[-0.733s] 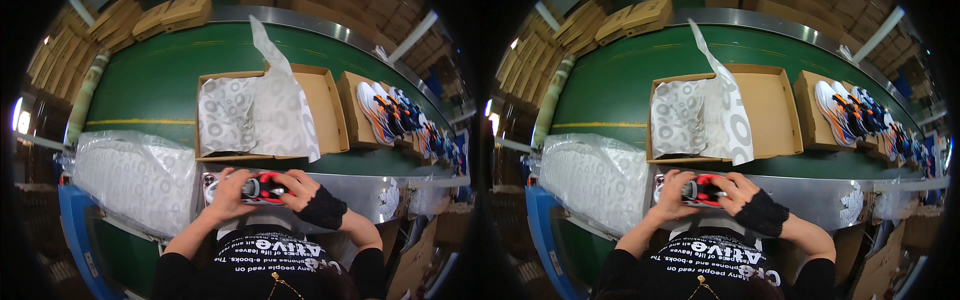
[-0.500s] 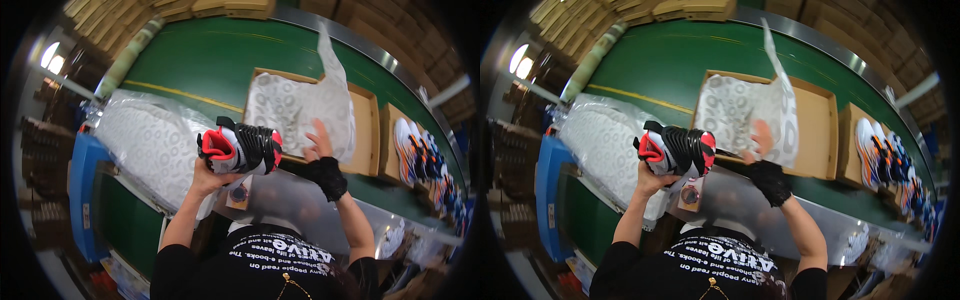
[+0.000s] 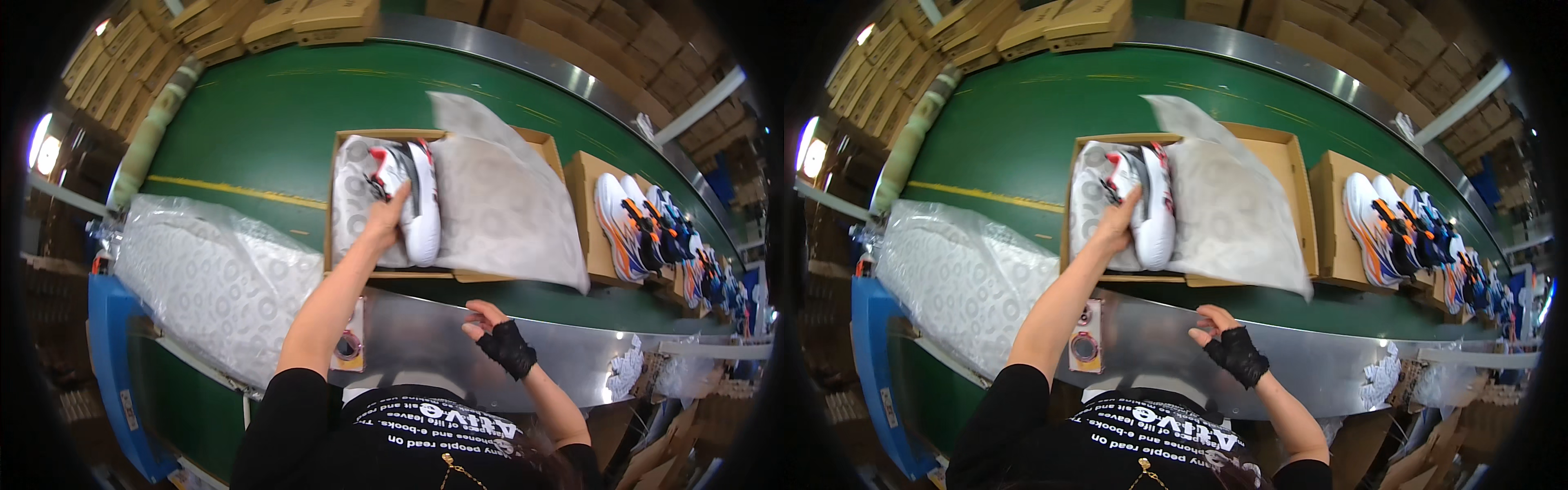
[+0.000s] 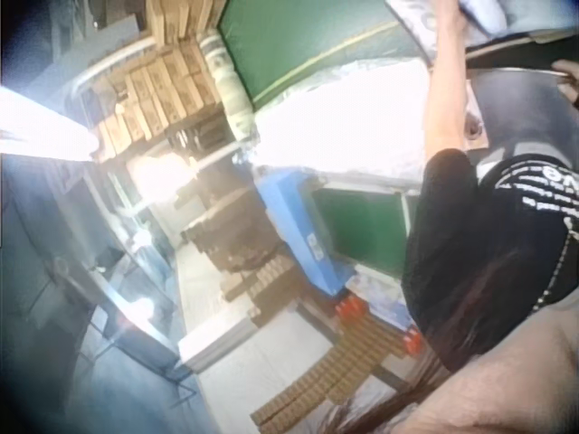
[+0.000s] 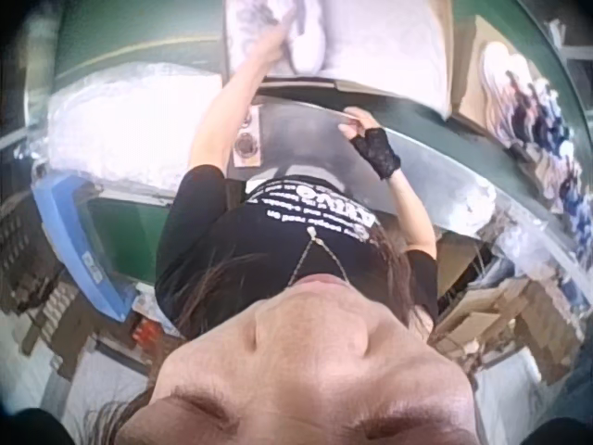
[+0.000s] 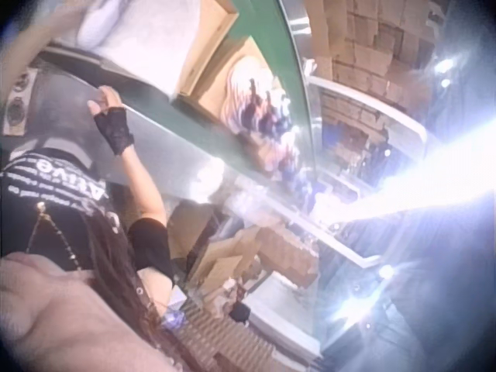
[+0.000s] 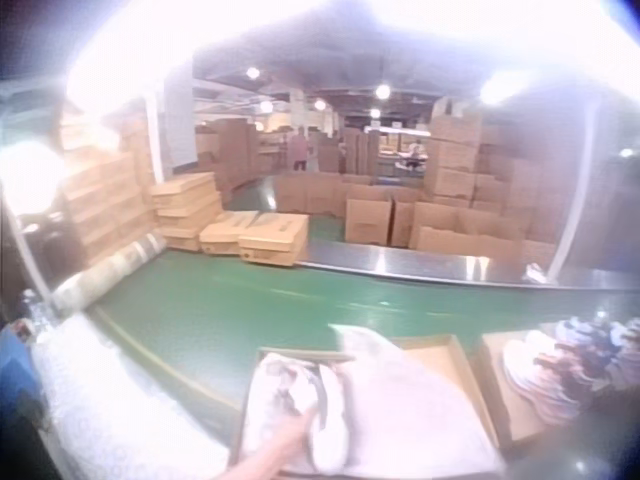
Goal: The person places pairs of shoes into cardboard boxes, lining each box with paper and then placing the box on a conveyor belt.
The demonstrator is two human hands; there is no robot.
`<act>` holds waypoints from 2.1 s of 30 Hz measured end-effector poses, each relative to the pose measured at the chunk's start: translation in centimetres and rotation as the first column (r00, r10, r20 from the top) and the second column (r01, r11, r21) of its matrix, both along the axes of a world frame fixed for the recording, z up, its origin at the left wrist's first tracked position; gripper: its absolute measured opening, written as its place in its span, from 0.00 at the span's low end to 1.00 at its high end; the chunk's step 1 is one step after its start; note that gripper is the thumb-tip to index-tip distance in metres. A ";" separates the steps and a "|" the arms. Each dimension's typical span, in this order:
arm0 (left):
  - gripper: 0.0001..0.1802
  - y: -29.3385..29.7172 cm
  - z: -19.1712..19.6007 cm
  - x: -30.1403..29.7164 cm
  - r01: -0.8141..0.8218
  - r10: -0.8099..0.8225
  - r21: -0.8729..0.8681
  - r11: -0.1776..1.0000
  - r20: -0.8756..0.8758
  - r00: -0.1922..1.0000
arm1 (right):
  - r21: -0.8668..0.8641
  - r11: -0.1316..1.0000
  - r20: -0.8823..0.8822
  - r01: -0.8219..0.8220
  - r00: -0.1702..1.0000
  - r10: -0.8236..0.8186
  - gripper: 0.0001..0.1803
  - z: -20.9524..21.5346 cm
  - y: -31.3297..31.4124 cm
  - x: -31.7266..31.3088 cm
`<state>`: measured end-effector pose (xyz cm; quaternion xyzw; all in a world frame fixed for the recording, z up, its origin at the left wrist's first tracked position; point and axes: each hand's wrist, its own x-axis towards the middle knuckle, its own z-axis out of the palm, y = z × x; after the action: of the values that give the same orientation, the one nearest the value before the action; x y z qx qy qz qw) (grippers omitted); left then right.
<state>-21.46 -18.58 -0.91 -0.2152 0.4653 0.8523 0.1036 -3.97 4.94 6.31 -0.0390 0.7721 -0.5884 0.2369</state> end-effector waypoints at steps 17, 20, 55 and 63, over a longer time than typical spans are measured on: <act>0.26 -5.1 3.6 8.2 -0.299 0.258 -0.469 0.831 -0.151 0.954 | 0.590 0.531 -0.807 0.609 0.427 0.407 0.22 -6.5 -4.5 -5.2; 0.33 -5.5 -2.1 7.6 -0.121 -0.133 -0.813 0.569 -0.236 0.963 | 0.591 0.584 -0.807 0.556 0.414 0.422 0.26 -7.3 -4.4 -5.2; 0.38 7.6 2.4 13.1 0.214 -0.251 -0.484 0.849 -0.011 0.968 | 0.500 0.801 -0.818 0.330 0.484 0.312 0.31 -2.8 3.9 2.1; 0.37 8.6 3.5 11.9 0.262 -0.258 0.073 0.962 -0.069 0.964 | -0.064 0.898 -0.187 0.435 0.879 -0.439 0.36 2.0 12.9 -0.4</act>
<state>-9.53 -9.95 2.61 -0.1228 0.4572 0.8555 0.2096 -4.38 17.89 8.33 0.0760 0.7746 -0.6276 0.0203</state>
